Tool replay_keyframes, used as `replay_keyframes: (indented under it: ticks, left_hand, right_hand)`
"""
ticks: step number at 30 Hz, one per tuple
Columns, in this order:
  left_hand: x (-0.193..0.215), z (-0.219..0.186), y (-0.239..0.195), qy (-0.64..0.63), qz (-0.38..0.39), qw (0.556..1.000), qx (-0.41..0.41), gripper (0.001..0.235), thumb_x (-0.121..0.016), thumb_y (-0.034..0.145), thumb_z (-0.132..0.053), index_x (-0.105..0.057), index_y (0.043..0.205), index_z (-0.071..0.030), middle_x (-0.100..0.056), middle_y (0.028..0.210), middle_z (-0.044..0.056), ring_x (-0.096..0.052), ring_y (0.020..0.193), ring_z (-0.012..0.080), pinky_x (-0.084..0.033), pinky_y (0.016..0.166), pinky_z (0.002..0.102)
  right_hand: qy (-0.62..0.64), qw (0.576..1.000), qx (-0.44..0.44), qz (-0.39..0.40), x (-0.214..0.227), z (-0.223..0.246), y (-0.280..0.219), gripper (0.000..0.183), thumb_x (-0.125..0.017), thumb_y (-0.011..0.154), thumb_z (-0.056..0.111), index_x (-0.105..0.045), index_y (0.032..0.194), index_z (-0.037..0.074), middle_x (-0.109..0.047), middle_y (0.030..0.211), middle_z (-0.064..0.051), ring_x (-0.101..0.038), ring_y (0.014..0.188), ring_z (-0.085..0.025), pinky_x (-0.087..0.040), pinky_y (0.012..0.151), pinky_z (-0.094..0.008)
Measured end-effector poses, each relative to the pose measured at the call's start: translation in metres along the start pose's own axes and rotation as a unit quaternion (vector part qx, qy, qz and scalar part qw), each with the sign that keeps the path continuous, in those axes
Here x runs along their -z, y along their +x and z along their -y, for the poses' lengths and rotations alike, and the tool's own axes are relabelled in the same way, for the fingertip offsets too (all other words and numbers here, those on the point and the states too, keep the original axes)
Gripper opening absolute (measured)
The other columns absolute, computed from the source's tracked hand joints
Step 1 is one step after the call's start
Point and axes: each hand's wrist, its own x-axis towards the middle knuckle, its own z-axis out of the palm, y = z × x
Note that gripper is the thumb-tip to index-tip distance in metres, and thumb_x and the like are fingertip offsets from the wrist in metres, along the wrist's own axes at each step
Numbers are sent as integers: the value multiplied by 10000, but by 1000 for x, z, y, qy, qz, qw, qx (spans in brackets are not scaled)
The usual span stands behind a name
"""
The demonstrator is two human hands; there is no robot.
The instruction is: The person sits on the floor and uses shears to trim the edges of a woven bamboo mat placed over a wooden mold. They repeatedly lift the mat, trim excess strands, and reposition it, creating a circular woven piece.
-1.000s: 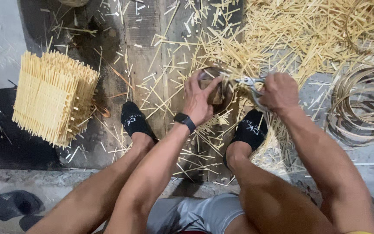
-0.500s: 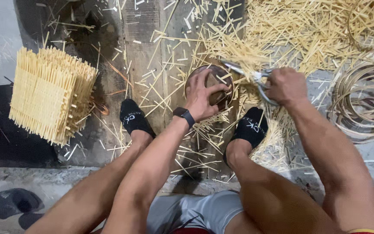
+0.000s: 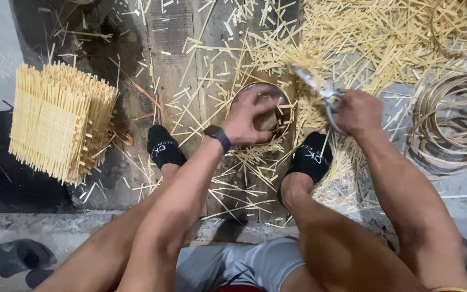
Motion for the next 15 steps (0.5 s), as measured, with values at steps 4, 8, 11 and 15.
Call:
replay_keyframes:
  ticks: [4, 8, 11, 15]
  left_hand:
    - [-8, 44, 9, -91, -214, 938, 257, 542, -687, 945, -480, -657, 1349, -120, -631, 1300, 161, -602, 1215, 339, -493, 1045, 468]
    - [-20, 75, 25, -103, -190, 907, 362, 418, -629, 1041, -478, -830, 1066, -113, -782, 1002, 134, -736, 946, 287, -566, 893, 421]
    - [-36, 69, 48, -216, -192, 883, 370, 386, -759, 864, -464, -785, 1061, -133, -791, 1020, 97, -758, 930, 234, -576, 838, 350]
    - [-47, 54, 70, -172, -145, 904, 363, 307, -824, 752, -421, -850, 955, -192, -785, 991, 71, -753, 887, 224, -569, 804, 320]
  right_hand:
    - [61, 982, -94, -152, -10, -29, 9, 674, -839, 799, 518, -647, 1176, -6, -572, 1043, -197, -539, 997, -346, -463, 947, -504]
    - [-26, 966, -91, -239, -19, -27, 2, 867, -937, 493, 282, -597, 1196, -94, -499, 1162, -270, -443, 1107, -393, -357, 1074, -520]
    - [256, 956, 5, -139, -26, 1, -6, 472, -798, 901, 253, -647, 1295, 42, -598, 1123, -141, -566, 1045, -279, -497, 933, -441]
    - [441, 895, 63, -7, -38, 38, 6, 309, -807, 891, 251, -739, 1116, 51, -717, 993, -58, -652, 837, -112, -535, 718, -299]
